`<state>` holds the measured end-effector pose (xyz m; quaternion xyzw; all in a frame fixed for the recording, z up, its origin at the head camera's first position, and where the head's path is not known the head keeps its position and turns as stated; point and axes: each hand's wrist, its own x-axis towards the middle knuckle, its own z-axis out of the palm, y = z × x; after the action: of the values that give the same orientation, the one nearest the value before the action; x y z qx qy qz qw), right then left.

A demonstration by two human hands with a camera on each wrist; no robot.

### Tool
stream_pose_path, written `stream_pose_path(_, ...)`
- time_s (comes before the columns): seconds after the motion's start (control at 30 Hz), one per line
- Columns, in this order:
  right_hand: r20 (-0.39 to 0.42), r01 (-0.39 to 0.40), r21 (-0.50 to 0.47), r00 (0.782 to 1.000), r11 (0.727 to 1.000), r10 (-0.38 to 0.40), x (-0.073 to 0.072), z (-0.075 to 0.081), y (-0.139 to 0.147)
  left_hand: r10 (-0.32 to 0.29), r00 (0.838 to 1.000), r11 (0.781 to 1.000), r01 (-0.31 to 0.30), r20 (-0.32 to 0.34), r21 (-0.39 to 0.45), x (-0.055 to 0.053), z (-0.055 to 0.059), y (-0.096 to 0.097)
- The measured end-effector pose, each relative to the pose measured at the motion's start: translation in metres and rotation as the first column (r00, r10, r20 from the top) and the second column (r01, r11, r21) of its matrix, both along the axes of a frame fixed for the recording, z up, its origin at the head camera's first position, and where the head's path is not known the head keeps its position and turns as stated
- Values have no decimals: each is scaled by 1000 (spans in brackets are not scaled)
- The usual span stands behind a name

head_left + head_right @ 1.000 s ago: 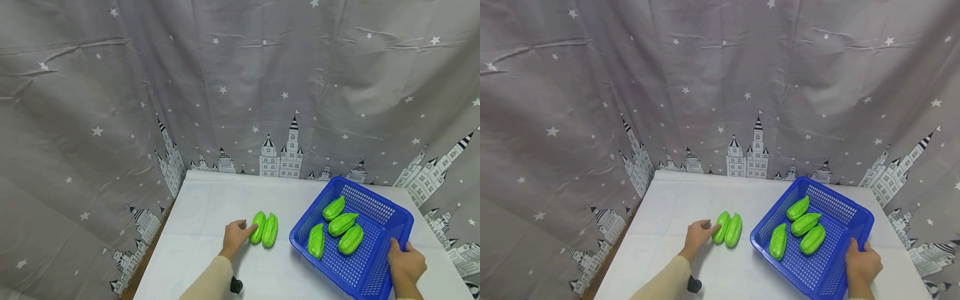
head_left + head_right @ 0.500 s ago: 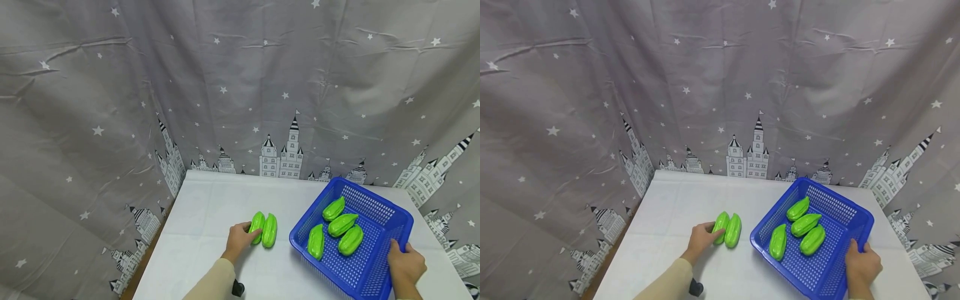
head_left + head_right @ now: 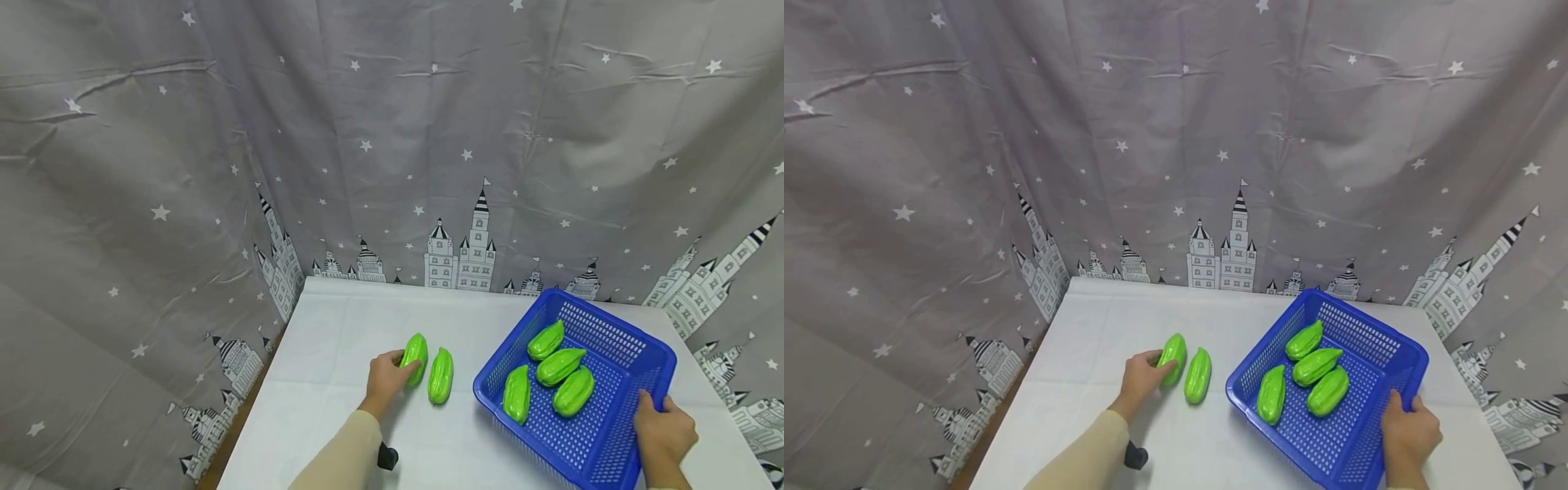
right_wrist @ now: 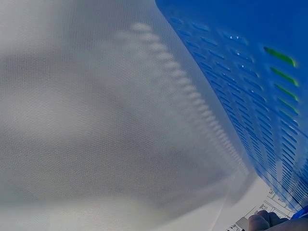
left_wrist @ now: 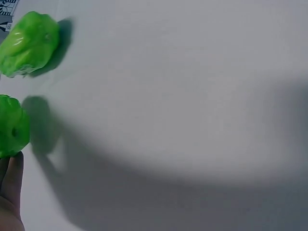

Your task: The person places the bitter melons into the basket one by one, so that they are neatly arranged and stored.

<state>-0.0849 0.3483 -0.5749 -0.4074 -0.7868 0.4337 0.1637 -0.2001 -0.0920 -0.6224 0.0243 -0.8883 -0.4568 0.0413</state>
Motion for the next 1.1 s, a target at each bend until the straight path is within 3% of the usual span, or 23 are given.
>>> stream_pose_path(0.2, -2, -7, 3, 1000, 1000, 7, 0, 2, -1, 9, 1000, 1000, -9, -6, -3, -7, 15, 0)
stream_pose_path(0.57, 3, 4, -30, 1000, 1000, -4, 0, 5, -2, 23, 1000, 1000, -23, 20, 9, -13, 21, 3)
stream_pose_path(1.1, 2, 5, -57, 1000, 998, -5, 0, 5, -1, -36, 998, 999, 35, 57, 8, -23, 44, 19)
